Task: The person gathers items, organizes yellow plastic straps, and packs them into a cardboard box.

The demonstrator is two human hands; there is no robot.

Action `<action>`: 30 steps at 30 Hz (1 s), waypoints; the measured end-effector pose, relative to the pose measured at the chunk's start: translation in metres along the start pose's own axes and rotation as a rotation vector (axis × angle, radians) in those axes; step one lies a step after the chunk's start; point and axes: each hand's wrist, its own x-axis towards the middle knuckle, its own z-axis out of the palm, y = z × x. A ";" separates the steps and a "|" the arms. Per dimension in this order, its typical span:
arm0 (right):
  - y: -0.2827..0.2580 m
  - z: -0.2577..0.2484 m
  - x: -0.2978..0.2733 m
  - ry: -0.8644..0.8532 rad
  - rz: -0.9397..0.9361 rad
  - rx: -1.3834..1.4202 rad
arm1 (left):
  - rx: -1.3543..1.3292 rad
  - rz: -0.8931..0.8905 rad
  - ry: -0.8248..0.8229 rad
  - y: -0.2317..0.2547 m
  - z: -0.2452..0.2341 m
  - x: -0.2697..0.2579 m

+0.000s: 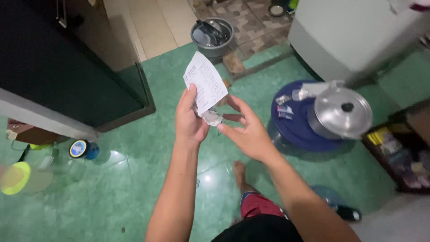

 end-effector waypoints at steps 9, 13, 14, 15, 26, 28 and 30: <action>0.056 0.008 0.258 -0.198 0.090 0.090 | -0.087 0.016 0.122 0.018 -0.059 0.233; 0.076 0.029 0.363 -0.246 0.053 0.124 | -0.102 0.016 0.153 0.045 -0.090 0.322; 0.080 0.036 0.391 -0.244 0.015 0.095 | -0.109 0.018 0.158 0.055 -0.097 0.344; 0.086 0.044 0.419 -0.239 -0.022 0.065 | -0.116 0.017 0.163 0.065 -0.106 0.366; 0.124 0.147 0.730 -0.065 -0.073 0.123 | -0.082 0.050 -0.018 0.172 -0.195 0.636; 0.123 0.157 0.789 -0.044 -0.085 0.094 | -0.084 0.018 -0.004 0.196 -0.202 0.696; 0.124 0.162 0.832 -0.030 -0.097 -0.084 | -0.220 -0.085 0.112 0.210 -0.211 0.738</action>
